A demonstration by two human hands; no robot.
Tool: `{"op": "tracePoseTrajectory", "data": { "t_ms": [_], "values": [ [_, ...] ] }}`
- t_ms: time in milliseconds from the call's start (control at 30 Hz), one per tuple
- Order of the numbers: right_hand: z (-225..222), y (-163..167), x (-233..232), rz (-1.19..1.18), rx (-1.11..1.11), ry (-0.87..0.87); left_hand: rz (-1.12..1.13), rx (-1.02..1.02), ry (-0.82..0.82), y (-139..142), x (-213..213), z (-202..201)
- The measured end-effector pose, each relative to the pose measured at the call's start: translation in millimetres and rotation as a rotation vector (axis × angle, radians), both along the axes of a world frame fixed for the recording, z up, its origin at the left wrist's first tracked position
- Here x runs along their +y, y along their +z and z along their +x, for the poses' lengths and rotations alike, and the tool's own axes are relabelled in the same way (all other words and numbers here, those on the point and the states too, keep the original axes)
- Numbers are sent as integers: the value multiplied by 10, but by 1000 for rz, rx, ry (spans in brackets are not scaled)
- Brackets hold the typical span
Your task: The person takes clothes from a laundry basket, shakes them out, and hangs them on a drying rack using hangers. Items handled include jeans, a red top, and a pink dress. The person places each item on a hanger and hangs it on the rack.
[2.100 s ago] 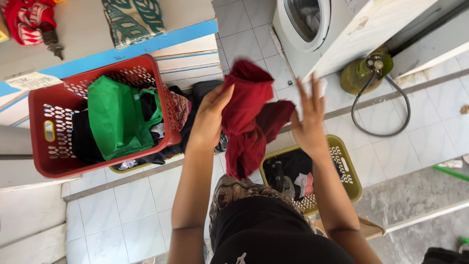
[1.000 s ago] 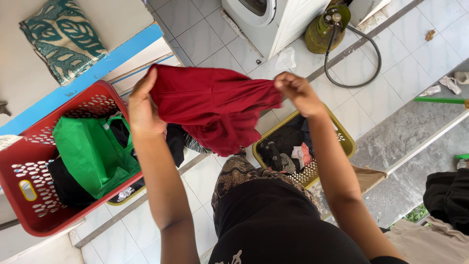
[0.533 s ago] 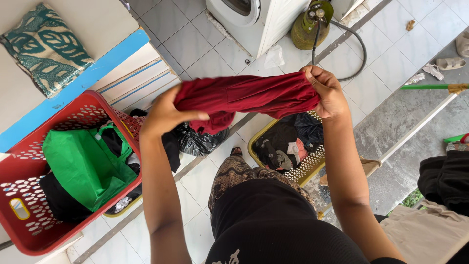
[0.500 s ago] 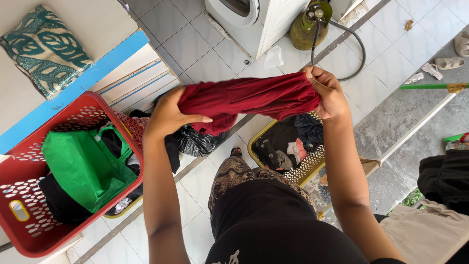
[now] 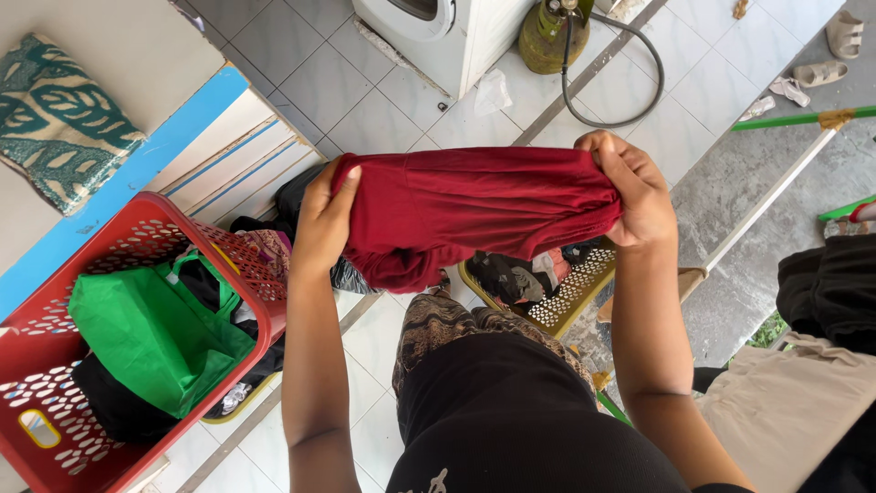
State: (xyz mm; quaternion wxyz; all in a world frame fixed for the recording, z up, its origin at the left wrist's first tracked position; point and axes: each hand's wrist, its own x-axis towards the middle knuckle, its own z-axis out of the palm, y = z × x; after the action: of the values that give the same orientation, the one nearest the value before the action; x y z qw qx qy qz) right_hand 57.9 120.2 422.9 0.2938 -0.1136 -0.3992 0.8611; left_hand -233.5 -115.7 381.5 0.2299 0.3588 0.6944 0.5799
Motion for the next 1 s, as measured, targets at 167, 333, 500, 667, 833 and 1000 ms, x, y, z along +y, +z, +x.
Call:
{"op": "tracePoseTrajectory", "data": {
  "t_ms": [167, 333, 500, 667, 833, 1000],
  "values": [
    [144, 330, -213, 530, -275, -43, 308, -559, 34, 138, -48, 158],
    [252, 357, -342, 714, -317, -109, 406, -702, -33, 305, -108, 299],
    [367, 255, -351, 640, -473, -140, 424, -715, -50, 373, -144, 371],
    [429, 215, -330, 622, -450, -151, 414, -718, -77, 343, -166, 385],
    [470, 225, -328, 572, -432, -164, 401, -710, -70, 344, -138, 436],
    [442, 325, -346, 806, -726, -284, 241, -461, -84, 584, -18, 562]
  ]
}}
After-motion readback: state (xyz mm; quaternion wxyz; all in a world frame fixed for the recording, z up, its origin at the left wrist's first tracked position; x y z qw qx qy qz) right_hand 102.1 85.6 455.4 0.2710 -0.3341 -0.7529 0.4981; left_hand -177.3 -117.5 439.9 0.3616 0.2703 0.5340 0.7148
